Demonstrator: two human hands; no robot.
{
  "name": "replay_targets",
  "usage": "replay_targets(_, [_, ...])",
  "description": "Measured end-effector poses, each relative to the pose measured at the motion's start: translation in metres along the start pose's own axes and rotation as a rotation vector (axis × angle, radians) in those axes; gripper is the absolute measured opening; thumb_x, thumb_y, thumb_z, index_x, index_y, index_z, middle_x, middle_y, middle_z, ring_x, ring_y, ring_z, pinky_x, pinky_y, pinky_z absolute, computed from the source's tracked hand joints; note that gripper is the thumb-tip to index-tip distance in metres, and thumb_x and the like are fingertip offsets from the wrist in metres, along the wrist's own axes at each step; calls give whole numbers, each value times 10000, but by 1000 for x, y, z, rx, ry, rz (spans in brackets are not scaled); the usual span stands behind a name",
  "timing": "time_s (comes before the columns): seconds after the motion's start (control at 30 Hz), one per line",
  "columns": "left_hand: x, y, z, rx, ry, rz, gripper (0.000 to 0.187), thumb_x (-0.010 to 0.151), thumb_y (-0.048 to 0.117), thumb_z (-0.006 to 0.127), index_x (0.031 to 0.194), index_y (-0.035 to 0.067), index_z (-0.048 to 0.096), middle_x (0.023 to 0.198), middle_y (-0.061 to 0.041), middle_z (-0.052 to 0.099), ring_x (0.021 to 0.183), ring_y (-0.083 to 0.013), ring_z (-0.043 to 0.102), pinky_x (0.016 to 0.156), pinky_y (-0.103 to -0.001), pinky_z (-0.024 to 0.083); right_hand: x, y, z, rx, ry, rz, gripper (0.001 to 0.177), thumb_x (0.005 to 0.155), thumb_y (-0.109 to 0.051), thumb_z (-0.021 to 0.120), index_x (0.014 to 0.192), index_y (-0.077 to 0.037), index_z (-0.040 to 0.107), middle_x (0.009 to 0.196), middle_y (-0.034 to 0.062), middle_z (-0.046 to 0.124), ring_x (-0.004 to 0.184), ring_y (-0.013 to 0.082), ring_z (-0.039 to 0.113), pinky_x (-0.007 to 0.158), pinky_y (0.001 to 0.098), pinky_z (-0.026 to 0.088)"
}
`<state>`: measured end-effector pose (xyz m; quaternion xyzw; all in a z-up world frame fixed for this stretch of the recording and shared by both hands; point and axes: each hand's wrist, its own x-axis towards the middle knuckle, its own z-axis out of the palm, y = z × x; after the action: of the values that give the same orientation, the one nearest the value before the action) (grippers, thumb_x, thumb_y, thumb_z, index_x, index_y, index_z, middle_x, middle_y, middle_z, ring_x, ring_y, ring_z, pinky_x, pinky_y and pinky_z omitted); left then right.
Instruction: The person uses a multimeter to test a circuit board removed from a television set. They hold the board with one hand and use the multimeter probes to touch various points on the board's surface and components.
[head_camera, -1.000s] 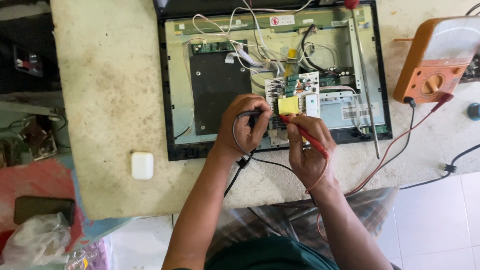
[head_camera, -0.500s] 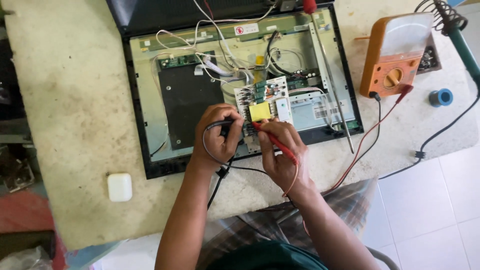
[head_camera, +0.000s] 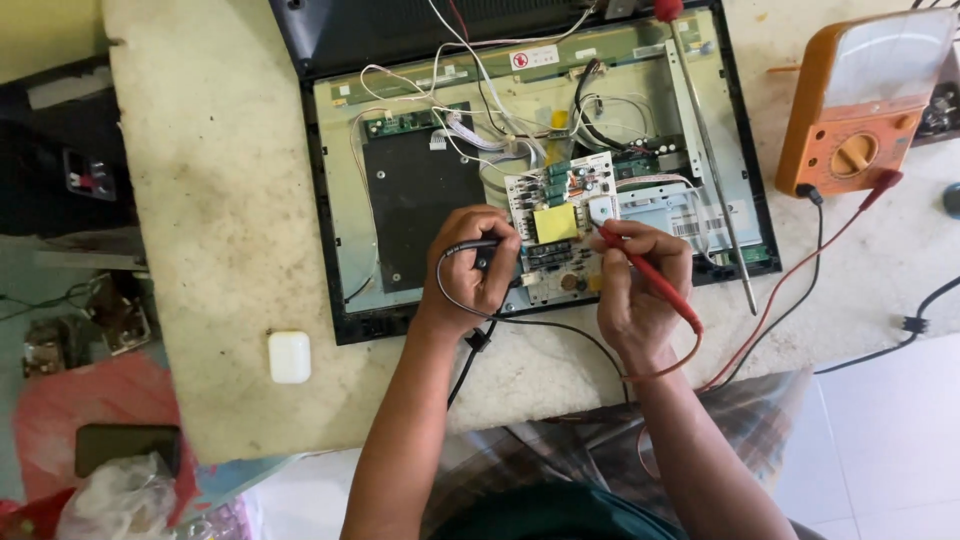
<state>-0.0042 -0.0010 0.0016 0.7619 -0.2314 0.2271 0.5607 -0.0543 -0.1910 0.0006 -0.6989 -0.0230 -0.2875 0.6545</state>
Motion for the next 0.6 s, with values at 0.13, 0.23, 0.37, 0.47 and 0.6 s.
replay_targets(0.13, [4, 4, -3, -3, -21, -4, 90, 967, 141, 687, 928, 61, 677, 908, -131, 700, 876, -345, 718, 813, -413, 590, 3, 16, -3, 1, 42, -155, 159, 968, 21, 651, 1019, 4, 502, 1064, 235, 690, 912, 319, 762, 802, 362, 625])
replay_targets(0.23, [7, 6, -2, -53, -30, -25, 93, 961, 125, 701, 934, 42, 667, 888, -142, 688, 841, -325, 715, 788, -407, 584, 9, 11, -4, -102, 62, -270, 140, 920, 64, 672, 953, -32, 575, 1112, 192, 636, 955, 308, 735, 822, 386, 637])
replay_targets(0.37, [22, 23, 6, 33, -28, 2, 104, 976, 152, 686, 964, 51, 665, 851, -131, 693, 805, -331, 716, 758, -410, 588, 10, 8, -4, -160, 94, -307, 116, 940, 18, 730, 952, -34, 627, 1092, 171, 653, 1041, 290, 695, 870, 344, 588])
replay_targets(0.47, [40, 42, 17, 107, -72, 30, 113, 991, 192, 662, 970, 81, 666, 796, -100, 678, 770, -327, 697, 750, -426, 586, 9, 8, -6, -87, 87, -305, 144, 923, 57, 738, 952, -3, 611, 1048, 195, 616, 998, 351, 736, 872, 406, 611])
replay_targets(0.6, [53, 43, 34, 12, -153, 40, 113, 1012, 176, 609, 954, 90, 652, 728, -113, 660, 720, -377, 679, 718, -458, 576, 10, 4, -4, -96, 63, -343, 179, 891, 105, 762, 927, 32, 602, 966, 207, 630, 976, 404, 755, 858, 447, 616])
